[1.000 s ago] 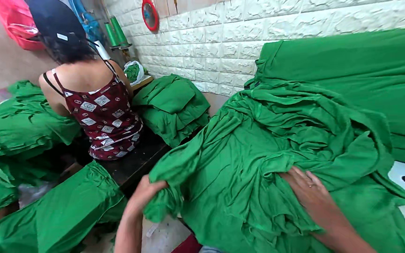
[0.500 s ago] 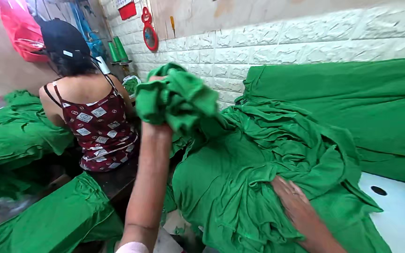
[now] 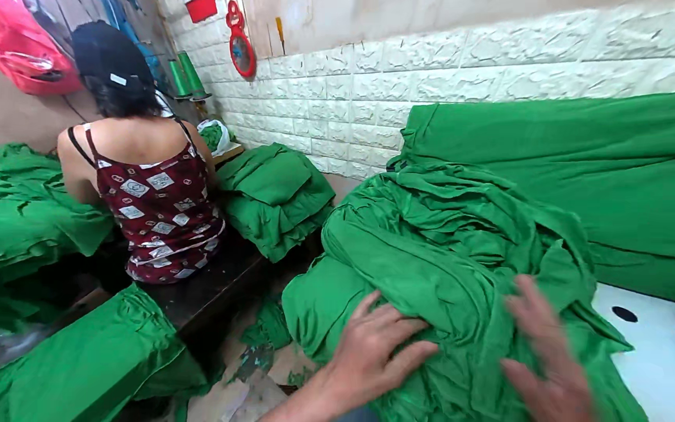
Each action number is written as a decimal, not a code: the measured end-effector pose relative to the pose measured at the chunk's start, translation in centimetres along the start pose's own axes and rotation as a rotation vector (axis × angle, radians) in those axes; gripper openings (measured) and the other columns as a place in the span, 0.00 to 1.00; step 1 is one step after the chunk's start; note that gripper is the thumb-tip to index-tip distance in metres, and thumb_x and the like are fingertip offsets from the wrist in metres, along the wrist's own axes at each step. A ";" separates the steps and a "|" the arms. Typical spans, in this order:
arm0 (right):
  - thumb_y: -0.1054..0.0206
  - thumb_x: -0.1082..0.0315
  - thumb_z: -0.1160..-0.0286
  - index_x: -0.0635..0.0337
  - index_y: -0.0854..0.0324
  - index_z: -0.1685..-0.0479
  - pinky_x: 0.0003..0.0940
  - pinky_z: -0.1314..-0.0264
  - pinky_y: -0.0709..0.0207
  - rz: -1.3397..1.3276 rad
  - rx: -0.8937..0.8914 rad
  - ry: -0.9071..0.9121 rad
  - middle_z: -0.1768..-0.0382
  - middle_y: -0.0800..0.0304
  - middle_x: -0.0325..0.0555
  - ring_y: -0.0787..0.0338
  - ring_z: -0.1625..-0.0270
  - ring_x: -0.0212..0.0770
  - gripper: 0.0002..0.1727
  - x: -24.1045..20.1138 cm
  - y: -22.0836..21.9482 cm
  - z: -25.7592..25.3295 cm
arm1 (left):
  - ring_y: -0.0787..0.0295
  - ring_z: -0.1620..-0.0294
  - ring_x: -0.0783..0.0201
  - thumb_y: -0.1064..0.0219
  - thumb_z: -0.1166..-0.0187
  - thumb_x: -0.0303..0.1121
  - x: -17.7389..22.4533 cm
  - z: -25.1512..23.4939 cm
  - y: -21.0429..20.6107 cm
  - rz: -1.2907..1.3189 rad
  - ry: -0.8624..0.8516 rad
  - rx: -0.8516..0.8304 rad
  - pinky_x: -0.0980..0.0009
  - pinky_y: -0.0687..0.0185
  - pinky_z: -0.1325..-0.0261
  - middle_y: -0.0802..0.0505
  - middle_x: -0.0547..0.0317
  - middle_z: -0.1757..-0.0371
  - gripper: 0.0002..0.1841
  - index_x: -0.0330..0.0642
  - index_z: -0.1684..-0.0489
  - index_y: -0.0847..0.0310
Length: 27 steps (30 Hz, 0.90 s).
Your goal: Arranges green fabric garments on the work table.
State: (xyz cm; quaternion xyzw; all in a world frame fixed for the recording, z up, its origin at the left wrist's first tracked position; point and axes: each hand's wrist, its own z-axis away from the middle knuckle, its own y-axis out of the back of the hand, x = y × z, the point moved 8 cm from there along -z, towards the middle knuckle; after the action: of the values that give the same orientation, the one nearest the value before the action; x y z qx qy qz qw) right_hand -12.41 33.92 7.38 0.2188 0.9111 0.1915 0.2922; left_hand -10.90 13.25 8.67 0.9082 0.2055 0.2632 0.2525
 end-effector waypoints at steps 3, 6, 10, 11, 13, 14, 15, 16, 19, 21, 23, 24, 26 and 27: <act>0.53 0.39 0.12 0.44 0.19 0.22 0.72 0.14 0.49 0.065 -0.183 -0.094 0.14 0.29 0.52 0.36 0.10 0.55 0.32 0.9 -3.1 -0.2 | 0.22 0.24 0.60 0.42 0.13 0.48 -4.4 5.0 3.6 -0.034 0.178 0.400 0.53 0.40 0.16 0.11 0.49 0.34 0.22 0.39 0.35 0.22; 0.55 0.42 0.11 0.45 0.22 0.20 0.75 0.16 0.50 0.094 -0.221 -0.141 0.13 0.33 0.53 0.38 0.09 0.57 0.31 1.2 -3.2 -0.1 | 0.40 0.12 0.52 0.44 0.15 0.51 -12.0 11.6 5.3 0.114 0.642 0.661 0.58 0.40 0.13 0.32 0.31 0.16 0.42 0.22 0.14 0.52; 0.58 0.51 0.08 0.59 0.32 0.13 0.80 0.21 0.47 0.269 -0.331 -0.126 0.11 0.47 0.75 0.44 0.11 0.78 0.32 -0.9 -2.8 1.2 | 0.30 0.20 0.51 0.59 0.06 0.46 -20.0 22.2 1.6 0.629 1.279 0.954 0.53 0.31 0.25 0.33 0.37 0.13 0.33 0.36 0.07 0.59; 0.57 0.55 0.08 0.65 0.34 0.13 0.79 0.20 0.47 0.312 -0.364 -0.124 0.13 0.48 0.81 0.44 0.13 0.82 0.32 -1.5 -2.4 1.8 | 0.23 0.31 0.53 0.63 0.05 0.45 -20.6 24.3 -0.4 0.757 1.418 1.009 0.56 0.26 0.36 0.26 0.39 0.20 0.29 0.35 0.11 0.51; 0.55 0.57 0.09 0.72 0.37 0.14 0.78 0.18 0.50 0.407 -0.443 -0.132 0.16 0.47 0.87 0.42 0.15 0.86 0.33 -2.2 -1.2 3.2 | 0.18 0.58 0.58 0.61 0.07 0.44 -20.5 27.4 -4.5 0.959 1.647 1.051 0.60 0.20 0.57 0.16 0.48 0.47 0.22 0.37 0.27 0.39; 0.54 0.56 0.09 0.73 0.38 0.14 0.78 0.17 0.52 0.454 -0.469 -0.145 0.16 0.45 0.86 0.40 0.15 0.85 0.33 -2.5 -0.3 4.0 | 0.17 0.65 0.59 0.60 0.08 0.45 -20.0 28.3 -6.8 1.051 1.709 1.008 0.61 0.19 0.62 0.16 0.51 0.57 0.20 0.39 0.36 0.34; 0.52 0.55 0.08 0.71 0.37 0.14 0.76 0.15 0.54 0.502 -0.469 -0.156 0.16 0.42 0.83 0.39 0.14 0.81 0.33 -2.7 0.7 4.9 | 0.16 0.65 0.58 0.59 0.07 0.46 -19.3 28.7 -8.9 1.145 1.747 0.936 0.60 0.19 0.61 0.15 0.51 0.59 0.20 0.39 0.39 0.32; 0.50 0.52 0.08 0.69 0.36 0.14 0.72 0.13 0.54 0.559 -0.446 -0.159 0.16 0.39 0.80 0.37 0.14 0.77 0.33 -2.8 1.9 5.9 | 0.14 0.65 0.58 0.62 0.07 0.50 -18.3 28.7 -10.9 1.216 1.781 0.849 0.60 0.17 0.61 0.12 0.52 0.61 0.23 0.40 0.41 0.30; 0.43 0.47 0.12 0.66 0.33 0.15 0.64 0.12 0.48 0.718 -0.329 -0.228 0.17 0.35 0.75 0.33 0.14 0.70 0.36 -2.6 5.9 8.8 | 0.14 0.62 0.61 0.76 0.09 0.61 -15.1 26.3 -14.3 1.415 1.738 0.735 0.60 0.18 0.60 0.13 0.58 0.62 0.34 0.45 0.46 0.29; 0.39 0.45 0.16 0.75 0.39 0.14 0.66 0.16 0.42 0.755 -0.254 -0.411 0.18 0.35 0.80 0.32 0.16 0.75 0.44 -2.3 8.0 10.5 | 0.10 0.55 0.59 0.77 0.12 0.65 -14.6 24.4 -14.8 1.533 1.584 0.777 0.54 0.12 0.55 0.09 0.57 0.58 0.38 0.47 0.45 0.26; 0.38 0.44 0.18 0.80 0.47 0.13 0.73 0.17 0.43 0.692 -0.229 -0.670 0.18 0.37 0.82 0.33 0.17 0.80 0.49 -2.2 8.5 12.3 | 0.10 0.48 0.60 0.76 0.12 0.64 -14.8 23.4 -13.9 1.538 1.460 0.814 0.52 0.11 0.50 0.08 0.58 0.50 0.36 0.51 0.37 0.26; 0.38 0.43 0.19 0.79 0.48 0.12 0.76 0.18 0.45 0.648 -0.234 -0.759 0.18 0.37 0.81 0.34 0.18 0.81 0.50 -2.2 8.1 13.0 | 0.13 0.44 0.60 0.76 0.10 0.61 -15.0 23.4 -13.1 1.480 1.444 0.849 0.52 0.14 0.46 0.11 0.57 0.45 0.34 0.49 0.32 0.30; 0.31 0.40 0.26 0.80 0.43 0.14 0.78 0.19 0.46 0.590 -0.176 -0.770 0.20 0.34 0.82 0.33 0.19 0.83 0.54 -2.6 6.8 13.8 | 0.19 0.39 0.58 0.76 0.07 0.54 -15.0 23.2 -10.5 1.332 1.493 0.937 0.51 0.19 0.41 0.17 0.51 0.38 0.32 0.42 0.25 0.37; 0.27 0.40 0.31 0.81 0.43 0.15 0.77 0.19 0.44 0.570 -0.131 -0.742 0.22 0.32 0.82 0.31 0.21 0.83 0.57 -3.0 6.3 13.9 | 0.19 0.40 0.60 0.76 0.06 0.51 -15.3 23.1 -9.1 1.258 1.502 0.958 0.54 0.19 0.42 0.16 0.51 0.38 0.30 0.40 0.26 0.36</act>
State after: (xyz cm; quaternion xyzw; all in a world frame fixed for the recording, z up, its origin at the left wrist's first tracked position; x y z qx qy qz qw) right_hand 0.16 40.70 1.17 0.4951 0.6347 0.2303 0.5468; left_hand -11.50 4.55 -19.18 0.4622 -0.1129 0.7254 -0.4973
